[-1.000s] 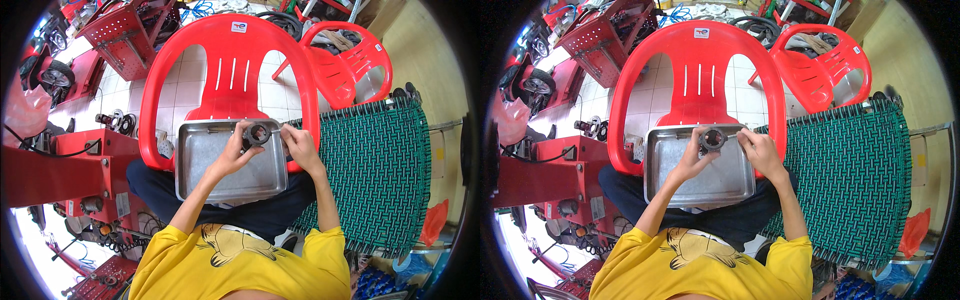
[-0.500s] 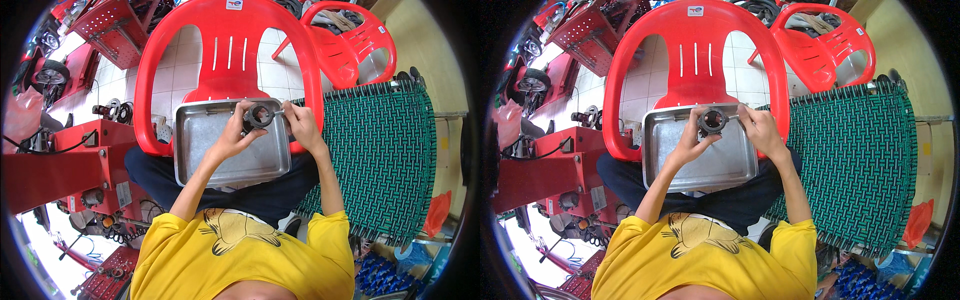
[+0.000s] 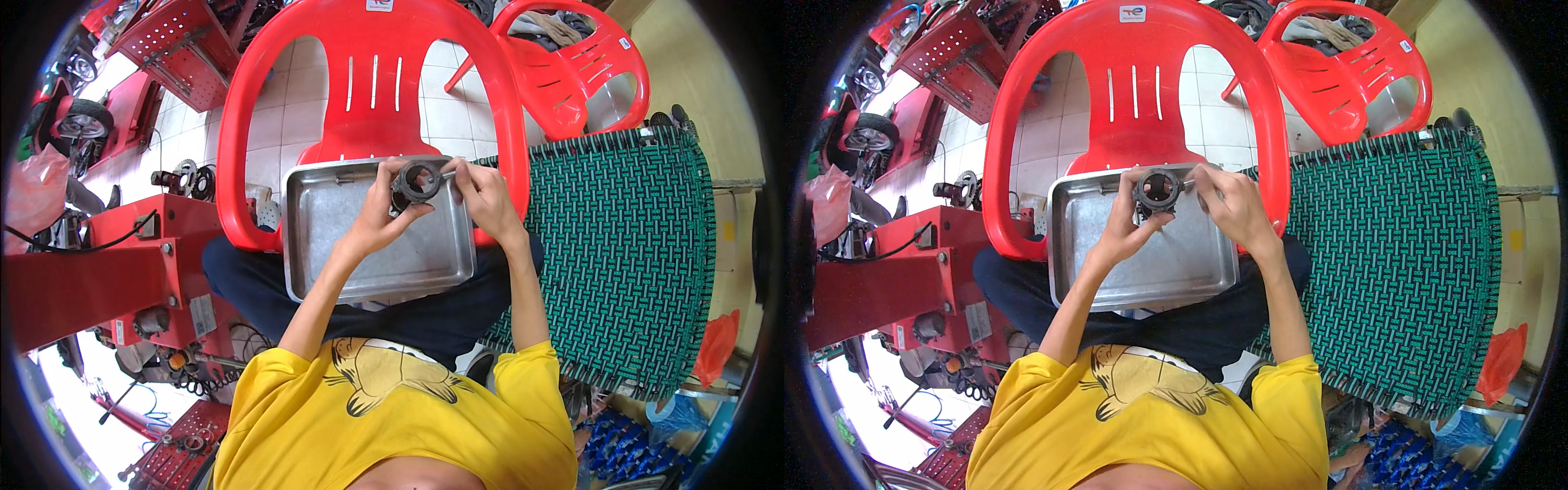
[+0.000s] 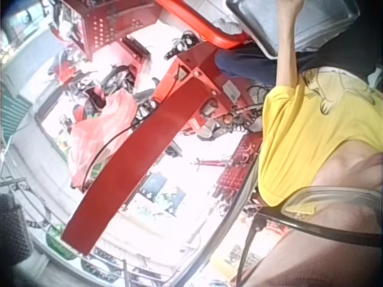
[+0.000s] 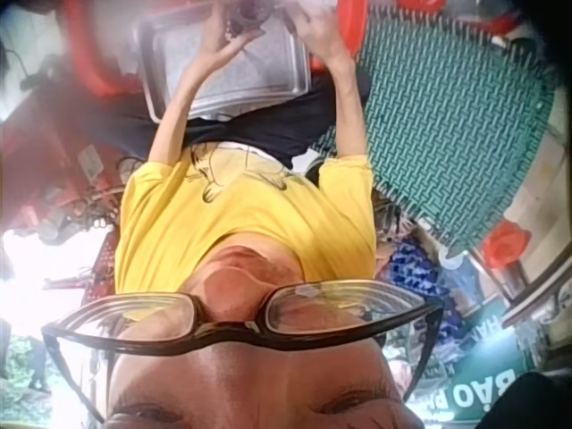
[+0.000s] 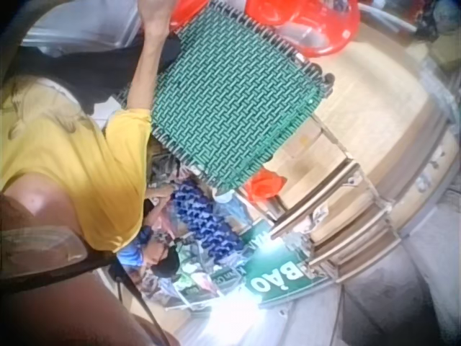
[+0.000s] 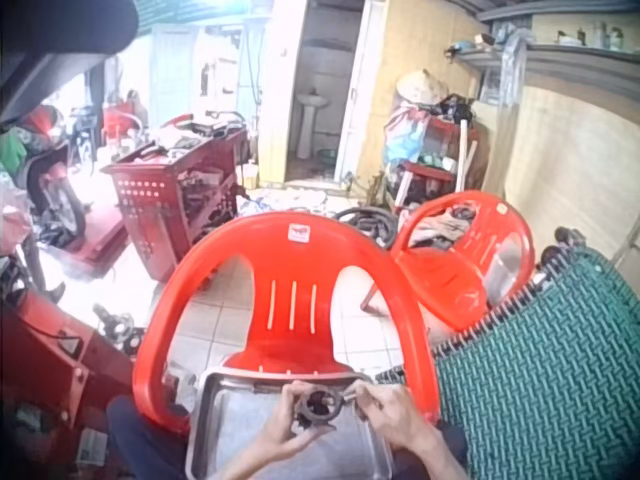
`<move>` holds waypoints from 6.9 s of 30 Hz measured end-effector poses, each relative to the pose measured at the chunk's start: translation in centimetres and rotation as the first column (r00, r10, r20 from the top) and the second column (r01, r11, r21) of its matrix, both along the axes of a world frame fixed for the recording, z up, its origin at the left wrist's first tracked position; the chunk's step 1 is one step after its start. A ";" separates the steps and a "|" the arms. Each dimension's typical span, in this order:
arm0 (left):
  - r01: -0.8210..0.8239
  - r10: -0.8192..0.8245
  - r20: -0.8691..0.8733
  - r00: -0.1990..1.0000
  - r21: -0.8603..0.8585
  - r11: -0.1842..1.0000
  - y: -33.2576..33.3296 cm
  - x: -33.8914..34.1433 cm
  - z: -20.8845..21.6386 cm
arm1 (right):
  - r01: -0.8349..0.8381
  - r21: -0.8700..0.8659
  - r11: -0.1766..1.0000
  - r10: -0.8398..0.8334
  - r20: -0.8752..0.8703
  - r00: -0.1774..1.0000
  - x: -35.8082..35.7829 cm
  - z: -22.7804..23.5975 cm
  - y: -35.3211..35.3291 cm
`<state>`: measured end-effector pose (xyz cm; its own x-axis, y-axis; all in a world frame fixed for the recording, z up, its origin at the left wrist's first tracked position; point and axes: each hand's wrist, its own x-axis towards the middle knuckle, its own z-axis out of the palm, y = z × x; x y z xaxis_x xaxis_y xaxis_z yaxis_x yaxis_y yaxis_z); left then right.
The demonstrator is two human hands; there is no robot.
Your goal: The person removes screws and pins from a cylindrical mechanical component in a metal tray by hand and using a thin metal rod.
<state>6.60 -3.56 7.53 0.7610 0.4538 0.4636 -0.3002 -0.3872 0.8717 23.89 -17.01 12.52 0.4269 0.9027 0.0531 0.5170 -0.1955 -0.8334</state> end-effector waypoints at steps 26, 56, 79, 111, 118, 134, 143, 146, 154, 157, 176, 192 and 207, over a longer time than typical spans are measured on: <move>-0.052 0.052 0.014 0.999 0.001 0.999 0.2 -0.1 -0.8 | 0.079 0.206 0.975 -0.067 -0.067 0.996 -2.3 0.8 0.9; 0.054 -0.066 -0.077 0.995 -0.159 0.986 -0.3 -0.3 -1.4 | 0.182 0.146 0.972 -0.153 -0.191 0.970 -1.9 0.1 0.4; 0.064 -0.067 -0.017 0.998 -0.138 0.988 -0.1 -0.4 -1.7 | 0.063 0.079 0.995 -0.059 -0.050 0.997 -2.7 0.6 -1.3; 0.144 -0.155 -0.077 0.985 -0.134 0.981 -0.8 -1.6 -1.6 | 0.077 0.142 0.987 -0.096 0.134 0.986 -4.0 1.1 -3.1; 0.155 -0.160 -0.033 0.987 -0.127 0.980 -0.9 -1.4 -1.9 | 0.069 -0.012 0.998 -0.068 0.081 0.994 -3.7 1.1 -3.6; 0.167 -0.174 -0.032 0.984 -0.160 0.973 -0.8 -1.8 -2.1 | 0.112 0.067 0.991 -0.119 0.098 0.988 -4.9 0.6 -3.4; 0.170 -0.179 -0.037 0.983 -0.176 0.970 -0.7 -1.8 -1.8 | 0.096 0.008 0.995 -0.096 0.183 0.978 -4.3 0.0 -3.9; 0.178 -0.185 -0.025 0.982 -0.167 0.970 -0.7 -1.8 -1.7 | 0.094 0.055 0.994 -0.101 0.129 0.986 -4.6 0.6 -3.5; 0.219 -0.226 -0.019 0.974 -0.180 0.959 -0.6 -2.2 -2.1 | -0.014 -0.010 1.000 0.015 0.049 0.999 -4.1 0.6 -4.1; 0.322 -0.334 -0.013 0.942 -0.233 0.918 0.1 -2.8 -2.4 | -0.029 0.071 0.997 0.030 -0.009 1.000 -5.2 1.2 -4.2; 0.452 -0.473 0.015 0.881 -0.322 0.832 0.0 -3.5 -1.8 | -0.190 0.038 0.981 0.162 0.381 0.910 -4.9 1.5 -5.7; 0.433 -0.439 0.030 0.898 -0.230 0.871 1.0 -3.1 -2.1 | -0.198 0.087 0.976 0.142 0.427 0.893 -4.7 1.1 -5.5; 0.408 -0.408 0.070 0.910 -0.319 0.855 1.9 -3.5 -2.9 | -0.117 0.145 0.983 0.054 0.380 0.923 -5.4 1.0 -4.1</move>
<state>3.05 -1.70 4.66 0.9103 0.2257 0.3469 -0.3702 0.0693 0.9264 18.49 -21.06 13.48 0.2688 0.9007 0.3414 0.8051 -0.0155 -0.5929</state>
